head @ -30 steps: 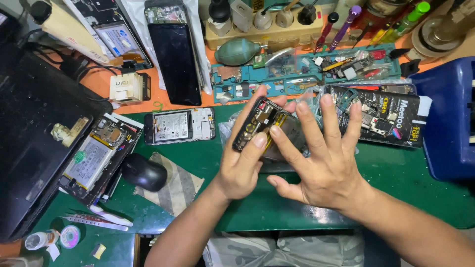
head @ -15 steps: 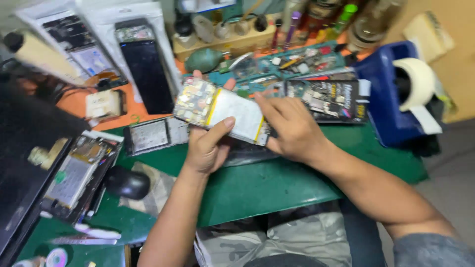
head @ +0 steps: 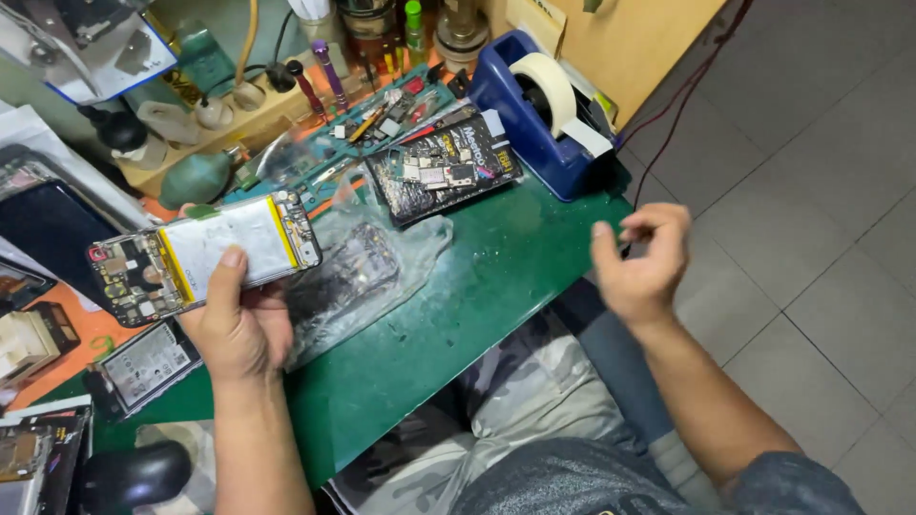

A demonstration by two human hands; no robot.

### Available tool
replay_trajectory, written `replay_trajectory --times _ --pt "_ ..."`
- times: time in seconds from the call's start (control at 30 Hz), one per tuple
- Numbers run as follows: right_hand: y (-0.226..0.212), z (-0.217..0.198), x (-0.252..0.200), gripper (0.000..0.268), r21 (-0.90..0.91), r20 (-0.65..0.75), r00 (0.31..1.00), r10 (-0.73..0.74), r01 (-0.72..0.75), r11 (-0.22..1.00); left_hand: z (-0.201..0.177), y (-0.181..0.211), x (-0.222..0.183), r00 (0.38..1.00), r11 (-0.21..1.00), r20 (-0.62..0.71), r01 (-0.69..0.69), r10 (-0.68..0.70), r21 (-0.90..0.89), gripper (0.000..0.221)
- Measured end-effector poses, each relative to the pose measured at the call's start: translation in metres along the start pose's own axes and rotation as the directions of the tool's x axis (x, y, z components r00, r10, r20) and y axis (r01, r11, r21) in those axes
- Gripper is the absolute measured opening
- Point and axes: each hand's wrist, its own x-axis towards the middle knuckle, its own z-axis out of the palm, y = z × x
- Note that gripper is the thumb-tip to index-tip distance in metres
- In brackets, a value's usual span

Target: Disassembling a mobile phone to remove internal components like the battery and motherboard.

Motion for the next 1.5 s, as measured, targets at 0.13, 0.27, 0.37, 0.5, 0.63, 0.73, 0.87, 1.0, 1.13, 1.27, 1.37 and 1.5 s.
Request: replay_trajectory --times 0.13,0.27,0.37,0.5,0.63,0.73,0.87,1.0,1.13,1.27,1.37,1.5 --pt "0.104 -0.033 0.031 0.026 0.005 0.034 0.962 0.271 -0.271 0.962 -0.007 -0.007 -0.001 0.999 1.000 0.037 0.001 0.000 -0.018 0.050" --pt "0.170 -0.002 0.082 0.044 0.041 0.380 0.862 0.336 -0.379 0.925 -0.009 -0.020 -0.002 0.979 0.998 0.198 -0.054 0.056 -0.015 0.067" --pt "0.196 0.041 0.089 0.049 0.269 0.606 0.748 0.271 -0.514 0.815 -0.015 -0.023 -0.003 0.967 0.996 0.237 -0.092 0.094 -0.018 0.070" --pt "0.167 0.045 0.090 0.052 0.200 0.633 0.697 0.337 -0.568 0.798 -0.010 -0.026 -0.001 0.955 0.998 0.292 -0.056 0.052 0.008 0.071" --pt "0.268 -0.026 0.045 0.048 -0.620 0.529 0.638 0.560 -0.160 0.768 -0.004 -0.017 -0.001 0.967 0.998 0.247 -0.054 0.061 -0.033 0.071" --pt "0.170 -0.080 0.016 0.025 -0.330 0.549 0.581 0.601 -0.509 0.795 0.000 -0.010 -0.003 0.964 0.992 0.236 -0.113 0.121 -0.049 0.062" --pt "0.153 -0.117 -0.012 0.039 -0.645 0.464 -0.180 0.867 -0.740 0.191 0.005 -0.001 -0.011 0.983 0.987 0.183 0.046 -0.018 -0.153 0.076" --pt "0.145 -0.138 -0.039 0.041 -0.417 0.778 -0.430 0.458 -0.899 -0.136 0.010 0.006 -0.017 0.977 0.980 0.210 0.080 -0.041 -0.181 0.084" --pt "-0.043 -0.020 0.026 0.040 0.322 0.905 0.267 -0.331 -0.938 0.125 0.007 0.001 -0.017 0.967 0.954 0.255 0.099 -0.024 -0.283 0.085" --pt "-0.110 0.077 0.049 0.031 0.523 0.790 0.540 -0.291 -0.841 -0.139 -0.005 -0.007 -0.011 0.956 0.879 0.293 0.146 -0.007 -0.454 0.080" --pt "-0.141 0.137 0.065 0.022 0.599 0.737 0.613 -0.284 -0.788 -0.146 -0.005 -0.003 -0.008 0.970 0.828 0.238 0.176 -0.052 -0.533 0.065" --pt "-0.149 0.192 0.070 0.022 0.676 0.696 0.659 -0.285 -0.736 -0.048 -0.013 -0.004 -0.002 0.968 0.766 0.214 0.235 -0.130 -0.598 0.046"
